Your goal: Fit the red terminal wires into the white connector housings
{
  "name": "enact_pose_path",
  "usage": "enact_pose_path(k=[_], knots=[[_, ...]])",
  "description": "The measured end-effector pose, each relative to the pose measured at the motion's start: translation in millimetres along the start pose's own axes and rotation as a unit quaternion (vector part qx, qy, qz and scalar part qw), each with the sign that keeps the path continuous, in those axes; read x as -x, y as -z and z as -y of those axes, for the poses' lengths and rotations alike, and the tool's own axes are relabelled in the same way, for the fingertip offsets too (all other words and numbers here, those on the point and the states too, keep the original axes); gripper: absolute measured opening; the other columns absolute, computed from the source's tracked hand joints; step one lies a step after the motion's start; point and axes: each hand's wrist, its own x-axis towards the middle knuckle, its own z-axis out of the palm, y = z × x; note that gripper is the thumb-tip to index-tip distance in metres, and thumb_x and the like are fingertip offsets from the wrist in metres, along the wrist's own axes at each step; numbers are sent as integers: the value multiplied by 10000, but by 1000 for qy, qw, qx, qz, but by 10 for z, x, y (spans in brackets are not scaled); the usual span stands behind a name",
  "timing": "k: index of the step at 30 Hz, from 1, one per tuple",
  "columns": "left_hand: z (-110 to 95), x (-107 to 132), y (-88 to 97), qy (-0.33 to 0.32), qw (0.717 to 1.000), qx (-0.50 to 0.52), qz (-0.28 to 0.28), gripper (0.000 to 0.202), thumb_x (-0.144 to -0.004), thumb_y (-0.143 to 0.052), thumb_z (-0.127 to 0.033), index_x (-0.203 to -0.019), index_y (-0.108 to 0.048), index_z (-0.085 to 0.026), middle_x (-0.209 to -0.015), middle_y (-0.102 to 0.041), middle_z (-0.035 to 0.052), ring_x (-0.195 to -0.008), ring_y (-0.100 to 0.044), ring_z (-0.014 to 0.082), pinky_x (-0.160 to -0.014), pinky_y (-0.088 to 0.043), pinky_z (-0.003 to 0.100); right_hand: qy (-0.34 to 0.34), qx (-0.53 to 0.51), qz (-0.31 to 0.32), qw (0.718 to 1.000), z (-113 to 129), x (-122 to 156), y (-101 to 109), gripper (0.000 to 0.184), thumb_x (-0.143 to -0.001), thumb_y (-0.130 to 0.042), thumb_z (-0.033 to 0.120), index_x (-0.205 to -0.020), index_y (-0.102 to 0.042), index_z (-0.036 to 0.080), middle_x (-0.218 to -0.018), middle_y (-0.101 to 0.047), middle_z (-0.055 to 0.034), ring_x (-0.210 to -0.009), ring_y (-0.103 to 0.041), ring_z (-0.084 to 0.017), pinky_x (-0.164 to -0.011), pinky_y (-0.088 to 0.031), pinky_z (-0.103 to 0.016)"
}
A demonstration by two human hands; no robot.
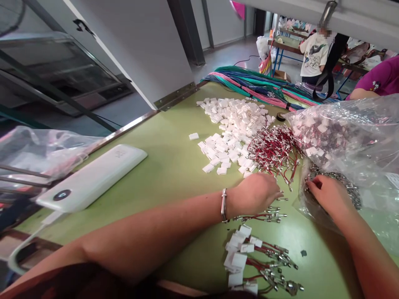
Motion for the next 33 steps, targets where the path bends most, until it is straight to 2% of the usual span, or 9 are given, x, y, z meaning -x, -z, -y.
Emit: enact_pose_path(k=[3,7,14,18,24,26,29,31,33], knots=[[11,-33,31,66,989,121,-49,371,-964,-394,-296,-642,-528,-170,-634,-535,8,-619,-483,118,-605,-410,267,1,-35,-25,999,-110,-43,27,224,-816,-525,368,-723,-670,225,-686,-709,-32,-572,-594,-183,-555,-376,-290],[38,-61,38,109,961,247,-54,357,-919,-459,-287,-579,-461,-179,-581,-497,-14,-590,-462,100,-590,-411,247,6,-39,-39,998,-166,-60,64,225,-810,-520,368,-753,-681,221,-719,-711,-33,-613,-605,-187,-601,-407,-298],[50,-69,-15,112,957,262,-60,358,-904,-474,-296,-568,-455,-176,-601,-514,-11,-610,-468,103,-616,-420,251,12,20,-14,1000,-22,-20,-5,239,-857,-515,358,-869,-671,177,-829,-716,-95,-684,-626,-211,-607,-393,-305],[34,-63,-19,107,955,269,-58,372,-907,-483,-288,-555,-435,-175,-595,-497,-17,-606,-459,99,-616,-418,243,3,-38,-11,999,-44,-66,-52,246,-852,-504,357,-817,-688,198,-758,-723,-60,-640,-628,-192,-582,-397,-286],[35,-66,-19,144,943,296,-55,390,-913,-478,-298,-547,-420,-176,-528,-410,-45,-522,-388,82,-521,-367,226,-15,-15,-71,997,-88,-59,71,238,-809,-488,320,-772,-703,227,-707,-713,-49,-603,-596,-197,-597,-403,-302],[29,-67,-12,143,944,288,-70,379,-918,-464,-301,-562,-463,-172,-534,-429,-39,-530,-400,86,-522,-370,226,29,-18,-85,996,-3,16,121,231,-816,-483,315,-741,-681,221,-675,-686,-46,-582,-571,-185,-589,-393,-298],[4,-56,-4,108,955,255,-108,305,-928,-443,-289,-692,-593,-168,-640,-548,-3,-630,-488,106,-600,-415,237,171,-64,-75,980,217,183,144,239,-854,-446,284,-727,-635,210,-686,-639,-36,-603,-554,-161,-594,-389,-281],[-17,-42,-11,78,964,236,-98,276,-934,-437,-267,-764,-631,-168,-695,-593,12,-680,-520,114,-644,-427,245,235,-64,-77,967,374,294,117,250,-870,-419,251,-712,-605,201,-666,-600,-33,-599,-538,-160,-577,-378,-281],[-36,-29,-30,68,972,213,-74,290,-936,-437,-240,-727,-622,-161,-673,-585,12,-665,-509,115,-635,-413,250,255,-71,-97,959,493,379,65,255,-879,-414,227,-693,-586,197,-643,-577,-29,-589,-530,-157,-566,-377,-280]])
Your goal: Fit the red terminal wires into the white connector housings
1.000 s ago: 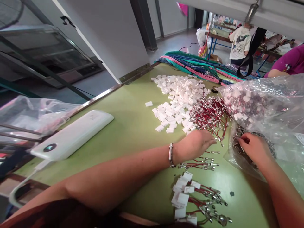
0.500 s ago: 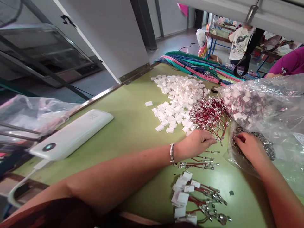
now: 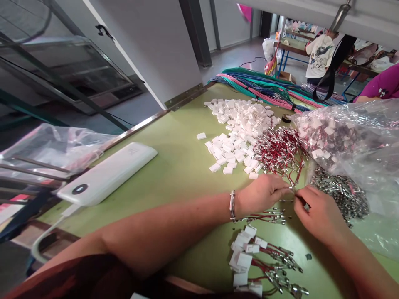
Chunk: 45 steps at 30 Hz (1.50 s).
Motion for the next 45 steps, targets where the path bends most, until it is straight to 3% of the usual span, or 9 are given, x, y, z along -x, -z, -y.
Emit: enact_pose_path(k=[9,12,18,22,26,31,38,41,45], knots=[[3,-2,-53,103,988,116,23,342,-923,-470,-283,-608,-510,-157,-579,-485,-29,-568,-431,87,-539,-371,223,18,-29,-100,994,32,63,-141,270,-960,-413,245,-925,-672,175,-801,-723,-82,-689,-660,-173,-657,-493,-291],[8,-7,-43,99,992,80,2,355,-910,-487,-271,-574,-472,-158,-560,-430,-43,-564,-391,83,-547,-352,229,-31,-93,-103,990,-15,32,-98,240,-938,-444,283,-910,-669,205,-732,-726,-36,-612,-666,-157,-604,-506,-271],[-10,16,-11,55,997,10,62,329,-960,-410,-261,-702,-575,-140,-635,-525,-15,-594,-461,86,-570,-381,228,-80,-176,-76,978,31,-7,-48,196,-893,-489,300,-839,-656,211,-617,-681,2,-519,-613,-132,-528,-456,-244],[10,45,20,-27,986,-123,111,289,-976,-392,-237,-812,-614,-153,-726,-614,10,-642,-527,102,-585,-389,234,-74,-204,2,976,16,-8,9,215,-864,-487,289,-731,-637,213,-588,-637,16,-508,-548,-119,-511,-403,-236],[23,88,35,-128,942,-263,165,101,-885,-505,-139,-846,-596,-155,-746,-637,15,-637,-564,125,-503,-321,265,-136,-262,132,946,27,15,45,284,-835,-486,336,-589,-556,213,-499,-539,35,-482,-492,-118,-468,-365,-229],[-12,87,39,-176,923,-290,185,87,-866,-515,-119,-806,-566,-157,-733,-623,15,-613,-567,126,-486,-307,284,-178,-302,163,922,68,23,33,307,-819,-499,360,-553,-542,213,-496,-566,23,-488,-514,-127,-477,-388,-236],[-57,15,57,-52,931,-334,138,235,-903,-524,-333,-795,-633,-155,-799,-638,68,-739,-581,186,-532,-344,294,-141,-83,-7,986,-245,-50,-27,322,-905,-452,386,-742,-661,203,-718,-660,-38,-641,-587,-164,-608,-416,-291],[-97,17,59,-25,936,-319,148,354,-871,-542,-479,-773,-652,-157,-770,-641,73,-716,-572,195,-539,-361,293,-135,30,16,990,-237,-70,-141,282,-878,-505,406,-757,-664,205,-770,-658,-48,-623,-590,-171,-574,-393,-300],[-93,10,49,17,950,-282,133,352,-900,-507,-411,-716,-655,-150,-733,-647,62,-666,-558,166,-549,-366,275,-133,89,24,987,-179,-64,-243,240,-862,-526,353,-709,-640,208,-734,-648,-52,-585,-581,-181,-517,-343,-304]])
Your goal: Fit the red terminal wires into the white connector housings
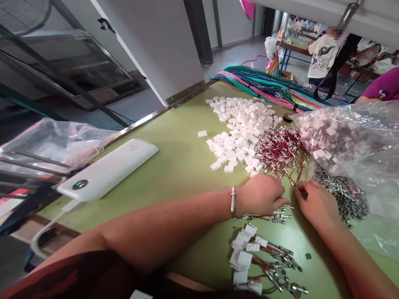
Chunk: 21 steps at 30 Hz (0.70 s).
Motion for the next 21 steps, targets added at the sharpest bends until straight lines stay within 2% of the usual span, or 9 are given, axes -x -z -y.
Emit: enact_pose_path(k=[3,5,7,10,11,13,17,19,21], knots=[[44,-37,-19,38,991,123,-47,312,-905,-478,-299,-696,-650,-143,-711,-641,45,-674,-552,141,-595,-388,268,-3,-66,-47,997,-25,14,23,218,-857,-516,299,-682,-610,208,-681,-633,-34,-580,-564,-170,-550,-375,-296],[78,-63,-21,104,953,276,-62,342,-919,-443,-307,-707,-653,-139,-643,-614,29,-614,-536,116,-586,-403,256,2,-128,-98,987,-12,43,67,205,-862,-515,290,-692,-592,206,-664,-614,-18,-584,-549,-154,-577,-396,-280],[100,-78,-14,160,874,456,-48,371,-931,-434,-379,-782,-664,-129,-659,-629,35,-586,-552,102,-585,-437,248,40,-158,-126,979,69,100,110,199,-875,-512,274,-705,-585,202,-667,-596,-13,-588,-534,-139,-585,-394,-263],[98,-71,1,177,738,651,-21,354,-910,-505,-432,-868,-657,-115,-819,-682,80,-664,-613,107,-683,-498,270,132,-127,-116,976,274,208,141,244,-901,-489,242,-682,-585,194,-649,-562,-20,-585,-511,-139,-559,-359,-256],[89,-62,8,173,708,684,-17,322,-903,-533,-411,-859,-651,-114,-836,-683,82,-687,-619,108,-715,-502,277,152,-119,-106,975,333,234,146,261,-909,-480,236,-676,-588,192,-644,-556,-23,-586,-507,-141,-556,-353,-256],[71,-45,28,166,675,719,-25,250,-902,-558,-342,-820,-632,-117,-795,-666,62,-698,-612,102,-736,-498,274,168,-141,-83,972,384,244,161,259,-920,-478,246,-704,-609,188,-664,-569,-29,-609,-523,-143,-574,-368,-251],[70,-38,92,160,667,719,-116,219,-941,-486,-274,-784,-566,-144,-603,-497,-29,-570,-488,68,-663,-478,250,84,-214,-68,971,120,109,253,254,-928,-479,345,-826,-654,190,-737,-631,-43,-688,-579,-153,-656,-429,-255],[92,-47,113,162,696,683,-152,218,-942,-479,-314,-792,-532,-164,-551,-382,-61,-493,-364,61,-531,-405,220,2,-168,-61,984,-137,21,326,297,-922,-451,349,-765,-657,203,-733,-655,-44,-671,-583,-162,-632,-421,-270],[114,-56,117,153,741,635,-157,213,-918,-507,-348,-800,-520,-172,-551,-368,-64,-475,-304,60,-455,-306,209,-47,-106,27,993,-385,-33,402,276,-872,-500,358,-680,-643,221,-633,-644,-12,-535,-537,-149,-528,-370,-268]])
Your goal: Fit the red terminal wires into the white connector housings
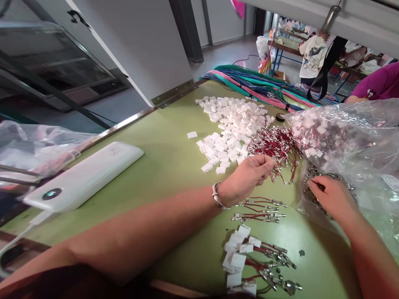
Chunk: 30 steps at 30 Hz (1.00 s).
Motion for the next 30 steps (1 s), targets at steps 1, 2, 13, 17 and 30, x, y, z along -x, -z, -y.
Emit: enact_pose_path(k=[1,2,13,17,30], knots=[[5,-6,5,-11,999,-31,9,206,-903,-521,-349,-801,-527,-170,-560,-395,-59,-481,-311,60,-450,-290,209,-3,12,58,998,-87,-16,52,270,-854,-519,364,-649,-634,231,-580,-630,7,-485,-516,-141,-493,-343,-263],[12,-9,7,-22,998,-60,17,198,-890,-530,-340,-799,-541,-165,-572,-428,-51,-493,-336,62,-460,-300,210,1,23,98,995,-151,-21,91,247,-836,-540,363,-644,-635,240,-554,-624,19,-458,-507,-136,-474,-323,-260],[144,-34,-7,-41,983,-176,15,236,-846,-572,-340,-837,-675,-128,-677,-621,5,-593,-504,79,-585,-447,224,0,215,108,971,-33,31,-141,134,-833,-573,234,-714,-628,211,-756,-697,-68,-630,-622,-200,-526,-283,-294],[153,-33,-21,-34,980,-193,39,227,-832,-570,-319,-799,-687,-128,-655,-618,-1,-597,-501,79,-581,-436,219,15,184,21,983,-131,4,-90,172,-848,-522,274,-752,-654,221,-770,-696,-68,-605,-605,-204,-544,-324,-307],[194,6,-79,-35,980,-170,98,189,-831,-577,-277,-718,-642,-140,-643,-600,-16,-594,-486,71,-571,-425,204,118,-170,-68,976,514,221,-340,175,-900,-475,266,-882,-639,206,-763,-704,-40,-659,-631,-155,-619,-460,-261]])
